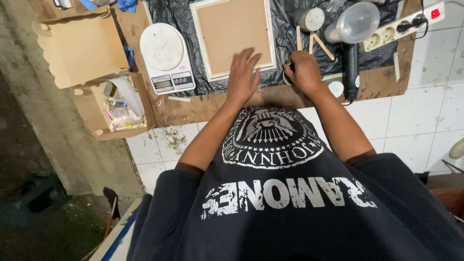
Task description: The person applies masking tape to the edges of a square frame on a workbench. They repeatedly press and smooth the tape along the perimeter, occasionally lifting the frame to adjust the tape placement.
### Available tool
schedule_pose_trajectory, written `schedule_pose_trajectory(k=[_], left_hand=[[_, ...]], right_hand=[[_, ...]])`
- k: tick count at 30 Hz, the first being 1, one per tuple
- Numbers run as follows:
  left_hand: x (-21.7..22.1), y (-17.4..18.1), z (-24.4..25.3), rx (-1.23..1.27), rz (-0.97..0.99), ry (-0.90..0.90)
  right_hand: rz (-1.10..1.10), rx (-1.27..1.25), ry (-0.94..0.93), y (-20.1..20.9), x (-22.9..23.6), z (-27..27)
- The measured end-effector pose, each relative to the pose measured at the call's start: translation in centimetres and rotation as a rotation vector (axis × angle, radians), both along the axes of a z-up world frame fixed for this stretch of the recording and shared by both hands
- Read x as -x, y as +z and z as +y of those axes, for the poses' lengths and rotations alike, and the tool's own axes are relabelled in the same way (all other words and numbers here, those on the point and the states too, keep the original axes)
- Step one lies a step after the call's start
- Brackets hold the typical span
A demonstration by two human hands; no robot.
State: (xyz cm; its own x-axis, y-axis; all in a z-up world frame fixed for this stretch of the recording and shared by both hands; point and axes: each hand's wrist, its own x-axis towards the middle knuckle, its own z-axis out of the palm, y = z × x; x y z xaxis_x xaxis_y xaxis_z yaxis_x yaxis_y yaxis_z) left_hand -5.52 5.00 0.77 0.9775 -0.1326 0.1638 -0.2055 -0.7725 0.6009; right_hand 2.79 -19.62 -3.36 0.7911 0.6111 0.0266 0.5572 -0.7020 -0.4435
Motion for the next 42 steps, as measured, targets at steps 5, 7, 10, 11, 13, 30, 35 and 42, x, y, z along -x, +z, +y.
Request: schedule_pose_trajectory(k=[5, 7, 10, 11, 13, 30, 35, 42], left_hand=[[3.5, -2.1, 1.5, 0.238, -0.143, 0.692], [5.1, -4.2, 2.9, 0.25, -0.081, 0.849], [6.2, -6.2, 4.2, 0.421, 0.064, 1.089], [6.5, -6.6, 4.5, 0.58, 0.159, 1.168], [6.0, -6.4, 4.4, 0.837, 0.28, 1.287], [3.3, -1.0, 5.5, 1.002, 0.668, 1.377], [2.9, 0.5, 5.6, 1.153, 0.444, 1.442], [3.7, 9.4, 6.7, 1.07, 0.241, 1.218]], right_hand=[[-0.006, -0.097, -0.01, -2.2, -0.3, -0.9], [0.016, -0.117, -0.029, -2.2, -0.1, -1.0], [-0.017, -0.106, -0.014, -0.5, -0.9, -0.2], [-0.06, -0.073, 0.019, 0.3, -1.1, 0.3], [-0.086, -0.133, 0.058, 2.4, -2.1, 1.9], [0.077, -0.314, 0.065, -2.2, -15.8, 11.3], [0.041, -0.382, 0.075, 4.1, -12.9, 10.1], [0.068, -0.311, -0.05, 8.3, -8.8, 7.0]])
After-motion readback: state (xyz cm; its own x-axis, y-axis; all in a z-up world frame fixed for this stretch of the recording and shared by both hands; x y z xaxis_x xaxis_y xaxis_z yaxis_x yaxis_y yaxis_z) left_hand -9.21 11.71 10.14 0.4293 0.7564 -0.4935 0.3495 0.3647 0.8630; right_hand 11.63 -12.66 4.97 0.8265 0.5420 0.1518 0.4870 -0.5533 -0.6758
